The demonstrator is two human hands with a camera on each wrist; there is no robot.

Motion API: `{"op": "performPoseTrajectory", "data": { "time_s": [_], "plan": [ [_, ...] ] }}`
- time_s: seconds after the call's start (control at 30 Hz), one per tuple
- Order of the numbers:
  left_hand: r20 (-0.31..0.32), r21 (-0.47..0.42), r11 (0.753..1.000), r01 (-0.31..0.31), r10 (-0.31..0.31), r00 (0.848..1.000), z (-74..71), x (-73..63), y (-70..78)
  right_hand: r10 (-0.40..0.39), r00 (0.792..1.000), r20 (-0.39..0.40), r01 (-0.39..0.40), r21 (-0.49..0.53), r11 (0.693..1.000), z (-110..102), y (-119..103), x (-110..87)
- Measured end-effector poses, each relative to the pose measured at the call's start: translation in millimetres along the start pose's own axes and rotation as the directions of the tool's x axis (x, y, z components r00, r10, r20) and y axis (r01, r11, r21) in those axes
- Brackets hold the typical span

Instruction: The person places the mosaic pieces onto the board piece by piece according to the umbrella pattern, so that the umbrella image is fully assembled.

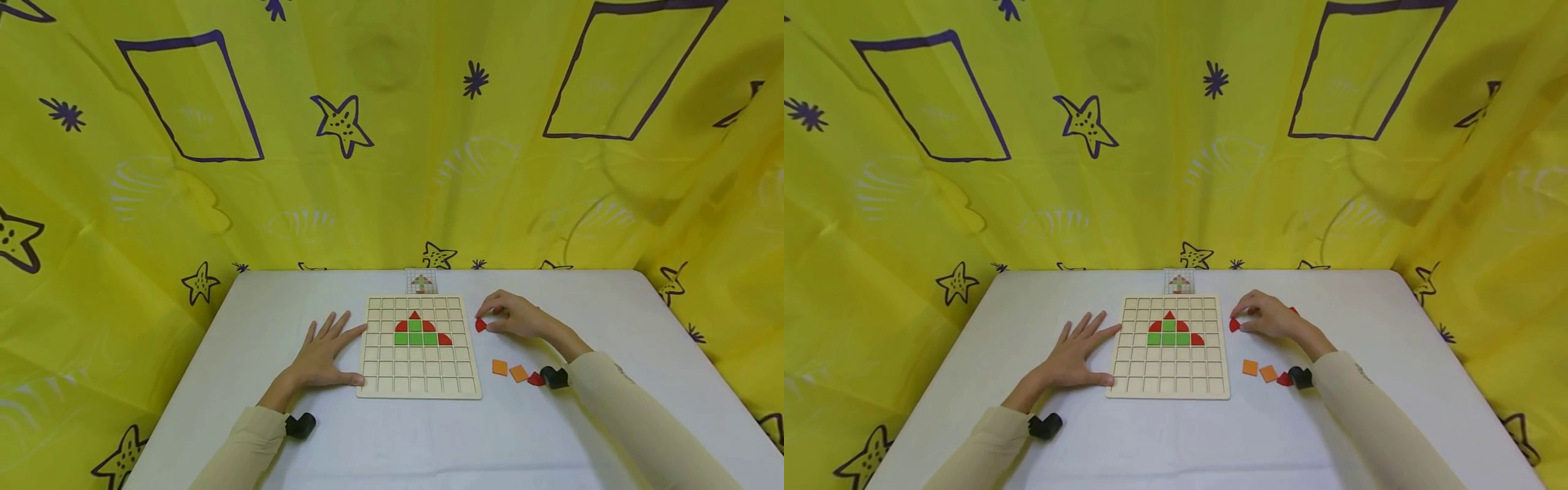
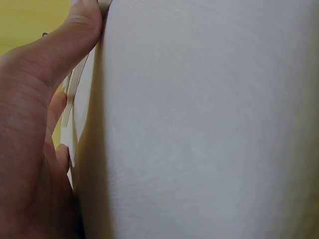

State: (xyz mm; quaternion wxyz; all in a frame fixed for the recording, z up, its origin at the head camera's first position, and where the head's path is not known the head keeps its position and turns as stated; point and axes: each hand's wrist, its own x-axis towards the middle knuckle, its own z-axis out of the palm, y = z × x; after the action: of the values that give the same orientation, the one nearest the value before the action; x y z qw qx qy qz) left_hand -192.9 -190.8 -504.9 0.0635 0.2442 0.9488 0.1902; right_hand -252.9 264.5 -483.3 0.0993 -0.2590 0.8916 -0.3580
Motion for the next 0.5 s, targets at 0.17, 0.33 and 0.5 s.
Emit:
{"op": "performPoseTrajectory", "data": {
  "time_s": [0.17,0.33,0.5],
  "plan": [
    [0.001,-0.002,1.000,0.000,0.000,1.000,-0.4,0.1,0.1,-0.007,1.000,-0.011,0.007,-0.010,1.000,0.1,2.1,-0.1],
    [0.002,-0.005,1.000,0.000,0.000,1.000,-0.7,0.2,0.7,-0.007,1.000,-0.017,0.007,-0.023,1.000,-0.4,1.1,-0.2],
    [0.009,-0.003,1.000,0.004,-0.004,1.000,-0.5,-0.3,1.6,0.034,0.999,-0.016,-0.034,-0.035,0.999,-1.4,-5.8,-1.3]
  ]
}}
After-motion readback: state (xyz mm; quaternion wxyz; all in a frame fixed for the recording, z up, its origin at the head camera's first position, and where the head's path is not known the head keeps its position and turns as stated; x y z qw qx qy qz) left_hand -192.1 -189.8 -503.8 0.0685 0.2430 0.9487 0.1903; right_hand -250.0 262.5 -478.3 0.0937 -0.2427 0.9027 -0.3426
